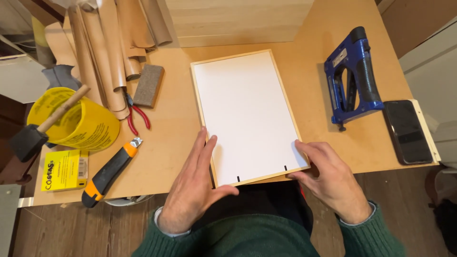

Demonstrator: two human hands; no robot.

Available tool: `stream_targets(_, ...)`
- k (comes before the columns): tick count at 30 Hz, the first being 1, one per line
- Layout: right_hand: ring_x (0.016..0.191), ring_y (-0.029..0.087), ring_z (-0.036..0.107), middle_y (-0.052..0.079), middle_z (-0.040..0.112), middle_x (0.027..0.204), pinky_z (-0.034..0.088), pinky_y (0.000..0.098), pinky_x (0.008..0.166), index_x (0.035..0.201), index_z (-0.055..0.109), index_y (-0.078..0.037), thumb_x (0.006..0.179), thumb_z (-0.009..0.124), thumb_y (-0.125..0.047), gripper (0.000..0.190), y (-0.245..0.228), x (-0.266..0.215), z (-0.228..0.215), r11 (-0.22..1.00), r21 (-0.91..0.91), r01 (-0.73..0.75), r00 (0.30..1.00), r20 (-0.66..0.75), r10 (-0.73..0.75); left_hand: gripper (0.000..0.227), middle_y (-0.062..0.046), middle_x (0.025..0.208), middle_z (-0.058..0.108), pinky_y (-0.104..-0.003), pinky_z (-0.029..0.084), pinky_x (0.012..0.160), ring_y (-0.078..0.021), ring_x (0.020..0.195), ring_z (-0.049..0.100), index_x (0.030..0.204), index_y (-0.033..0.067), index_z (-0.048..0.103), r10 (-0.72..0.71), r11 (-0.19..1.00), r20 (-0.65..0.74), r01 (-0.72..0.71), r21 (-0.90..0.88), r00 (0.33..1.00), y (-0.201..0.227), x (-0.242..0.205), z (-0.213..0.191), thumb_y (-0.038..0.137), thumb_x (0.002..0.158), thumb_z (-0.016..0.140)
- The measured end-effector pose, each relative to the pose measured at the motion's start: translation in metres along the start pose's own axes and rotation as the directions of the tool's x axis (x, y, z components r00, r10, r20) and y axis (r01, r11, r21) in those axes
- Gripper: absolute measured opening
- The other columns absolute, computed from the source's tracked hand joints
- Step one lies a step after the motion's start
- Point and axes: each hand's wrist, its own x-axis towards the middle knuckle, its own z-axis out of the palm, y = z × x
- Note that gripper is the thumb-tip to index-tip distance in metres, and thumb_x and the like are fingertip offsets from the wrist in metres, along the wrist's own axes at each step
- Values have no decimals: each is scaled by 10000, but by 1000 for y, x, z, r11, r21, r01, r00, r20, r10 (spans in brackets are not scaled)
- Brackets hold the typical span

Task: Assembling and stapling the back panels into wooden picture frames.

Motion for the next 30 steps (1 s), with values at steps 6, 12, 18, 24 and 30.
stream_targets(6, 756, 189, 619, 108, 640, 1035, 568, 293, 654, 1310, 621, -6, 666, 902, -204, 730, -1, 4, 10, 996, -47, -71, 996, -63, 68, 1008, -274, 1575, 394, -431, 427, 1141, -413, 1443, 431, 1526, -32, 296, -13, 1000, -77, 13, -5, 997, -8, 8, 3, 294, 762, 866)
stream_targets(12, 799, 169, 630, 108, 648, 1091, 584, 285, 684, 1317, 632, 4, 692, 883, -197, 703, 2, 12, 14, 999, -36, -34, 991, -134, 29, 922, -283, 1521, 430, -442, 434, 1118, -420, 1393, 463, 1489, -62, 320, 18, 995, -135, -5, 96, 991, -8, 8, 14, 263, 796, 834)
stream_targets(18, 797, 187, 639, 112, 651, 1115, 602, 290, 689, 1310, 638, -7, 695, 882, -206, 690, 3, 19, 20, 999, -39, -18, 988, -157, 11, 846, -258, 1516, 464, -438, 447, 1113, -403, 1384, 491, 1472, -48, 364, -28, 992, -209, 52, 114, 978, -5, 11, 17, 236, 817, 818)
stream_targets(24, 767, 159, 597, 94, 664, 1015, 504, 292, 585, 1182, 711, -51, 833, 844, -191, 399, 11, 10, -16, 989, -149, 12, 960, -276, -54, 818, -236, 1519, 464, -457, 441, 1096, -396, 1356, 505, 1459, -51, 395, -4, 979, -241, 53, 197, 970, -4, 9, 20, 247, 823, 813)
stream_targets(30, 922, 146, 539, 93, 593, 1140, 469, 248, 827, 1280, 610, 14, 1126, 646, -6, 159, 99, 22, -74, 981, -193, 0, 839, -533, -105, 706, -234, 1516, 457, -472, 461, 1037, -409, 1306, 524, 1384, -18, 505, -46, 982, -206, 83, 172, 978, -5, 10, 16, 247, 814, 828)
